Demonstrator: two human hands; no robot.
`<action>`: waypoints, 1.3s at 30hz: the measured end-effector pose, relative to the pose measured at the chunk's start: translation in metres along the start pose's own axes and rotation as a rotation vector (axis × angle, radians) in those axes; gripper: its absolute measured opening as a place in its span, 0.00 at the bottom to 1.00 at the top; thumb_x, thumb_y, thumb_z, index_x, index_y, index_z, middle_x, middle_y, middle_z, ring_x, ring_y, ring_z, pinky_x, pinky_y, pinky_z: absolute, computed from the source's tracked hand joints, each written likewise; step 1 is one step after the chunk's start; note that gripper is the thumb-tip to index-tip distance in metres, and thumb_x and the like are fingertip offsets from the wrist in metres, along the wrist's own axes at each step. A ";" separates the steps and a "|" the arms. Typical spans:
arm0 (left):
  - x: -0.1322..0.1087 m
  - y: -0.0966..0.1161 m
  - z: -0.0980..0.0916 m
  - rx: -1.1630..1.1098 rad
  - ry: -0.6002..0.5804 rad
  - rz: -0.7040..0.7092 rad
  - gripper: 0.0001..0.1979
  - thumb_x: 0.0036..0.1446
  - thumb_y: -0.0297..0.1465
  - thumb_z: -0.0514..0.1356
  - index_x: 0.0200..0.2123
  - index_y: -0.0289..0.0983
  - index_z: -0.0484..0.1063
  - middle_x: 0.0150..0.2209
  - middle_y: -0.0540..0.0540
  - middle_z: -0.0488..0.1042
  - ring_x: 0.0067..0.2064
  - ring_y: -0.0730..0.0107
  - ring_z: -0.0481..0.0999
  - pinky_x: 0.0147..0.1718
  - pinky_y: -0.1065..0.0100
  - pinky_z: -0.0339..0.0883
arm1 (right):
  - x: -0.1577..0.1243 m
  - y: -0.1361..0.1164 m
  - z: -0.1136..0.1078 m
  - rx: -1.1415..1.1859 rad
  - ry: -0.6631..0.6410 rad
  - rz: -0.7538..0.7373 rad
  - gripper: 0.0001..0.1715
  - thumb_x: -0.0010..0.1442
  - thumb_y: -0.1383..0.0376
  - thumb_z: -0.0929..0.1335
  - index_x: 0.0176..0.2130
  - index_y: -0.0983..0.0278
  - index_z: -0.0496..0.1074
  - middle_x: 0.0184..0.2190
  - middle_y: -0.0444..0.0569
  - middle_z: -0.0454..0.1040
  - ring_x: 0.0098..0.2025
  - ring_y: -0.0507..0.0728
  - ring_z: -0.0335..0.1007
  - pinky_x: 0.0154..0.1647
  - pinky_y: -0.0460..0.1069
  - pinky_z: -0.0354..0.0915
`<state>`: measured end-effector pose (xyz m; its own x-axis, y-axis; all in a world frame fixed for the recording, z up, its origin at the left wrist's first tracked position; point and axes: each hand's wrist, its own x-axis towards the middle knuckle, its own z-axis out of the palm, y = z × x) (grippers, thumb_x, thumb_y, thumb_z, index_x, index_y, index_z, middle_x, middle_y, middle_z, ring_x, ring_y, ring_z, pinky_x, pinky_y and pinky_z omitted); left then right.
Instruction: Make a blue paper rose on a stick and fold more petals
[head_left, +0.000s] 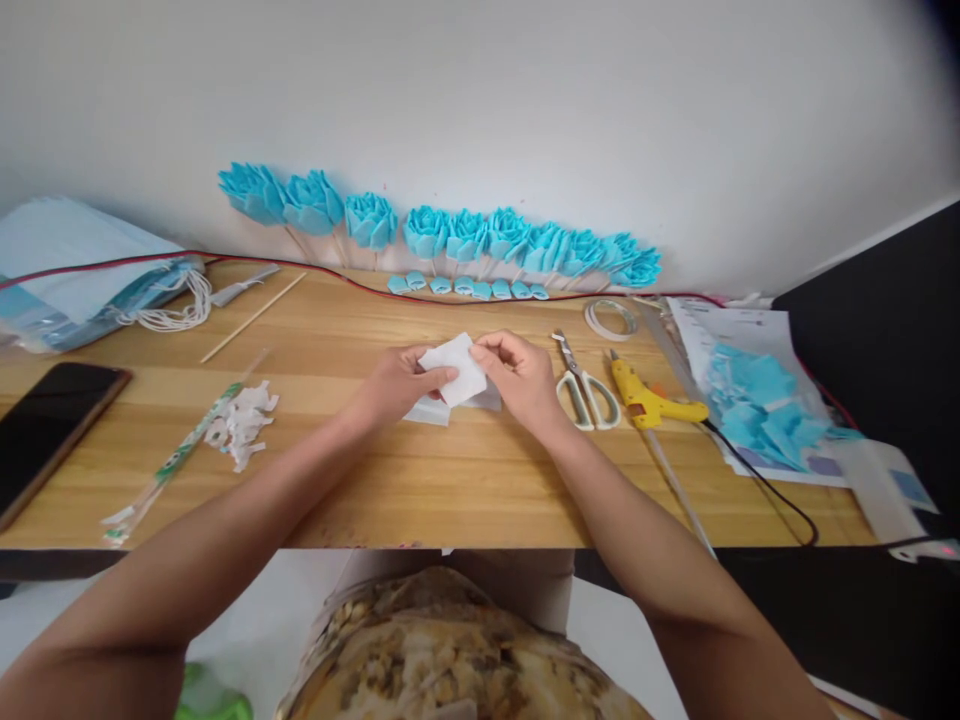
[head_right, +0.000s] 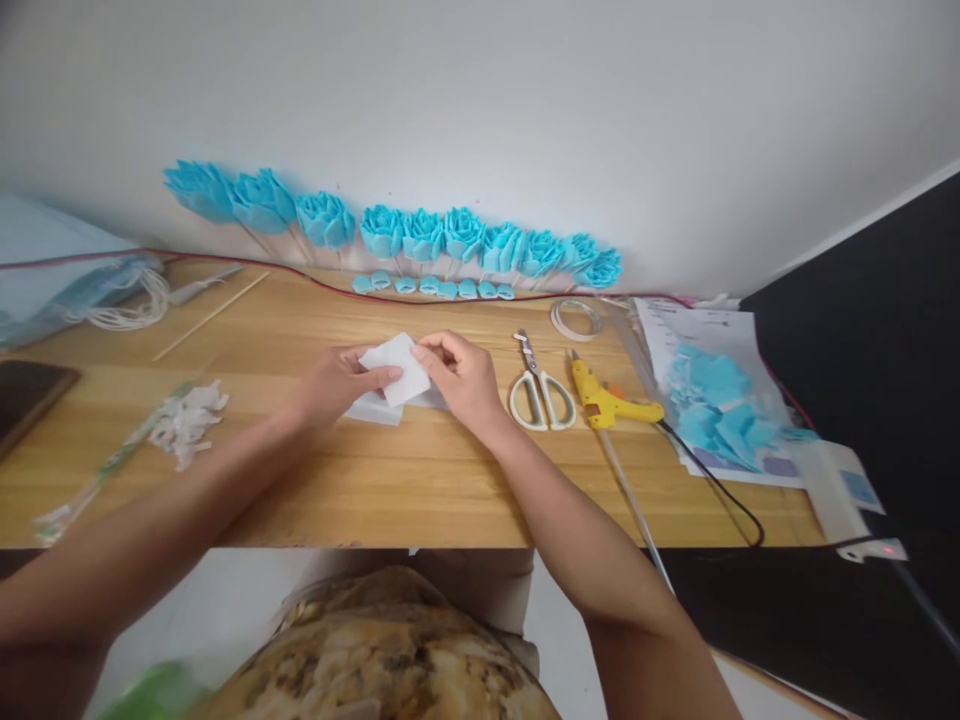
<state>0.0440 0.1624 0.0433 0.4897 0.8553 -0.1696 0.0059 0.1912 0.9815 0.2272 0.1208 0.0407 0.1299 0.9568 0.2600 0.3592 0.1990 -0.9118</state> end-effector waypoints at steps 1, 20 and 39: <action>-0.001 -0.001 -0.001 -0.016 0.011 -0.004 0.16 0.43 0.39 0.73 0.33 0.36 0.78 0.25 0.49 0.78 0.24 0.71 0.72 0.24 0.69 0.64 | 0.001 0.001 -0.001 0.037 -0.008 0.017 0.16 0.62 0.52 0.69 0.33 0.62 0.74 0.24 0.42 0.69 0.27 0.51 0.63 0.29 0.47 0.60; 0.000 -0.002 -0.009 -0.091 0.156 0.107 0.15 0.45 0.39 0.72 0.31 0.35 0.76 0.23 0.48 0.78 0.23 0.73 0.72 0.24 0.70 0.64 | 0.000 -0.001 0.000 0.008 -0.049 -0.020 0.05 0.57 0.62 0.70 0.32 0.61 0.74 0.30 0.44 0.76 0.33 0.52 0.71 0.38 0.48 0.67; -0.011 -0.003 -0.003 0.252 0.192 0.574 0.12 0.54 0.25 0.62 0.39 0.43 0.83 0.52 0.45 0.81 0.57 0.58 0.77 0.61 0.55 0.66 | 0.000 0.001 0.004 0.577 -0.157 0.332 0.20 0.54 0.48 0.74 0.32 0.62 0.76 0.28 0.46 0.76 0.31 0.53 0.72 0.30 0.46 0.68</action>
<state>0.0361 0.1534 0.0425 0.3119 0.8628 0.3979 0.0057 -0.4205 0.9073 0.2239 0.1215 0.0386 -0.0031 0.9974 -0.0725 -0.2321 -0.0712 -0.9701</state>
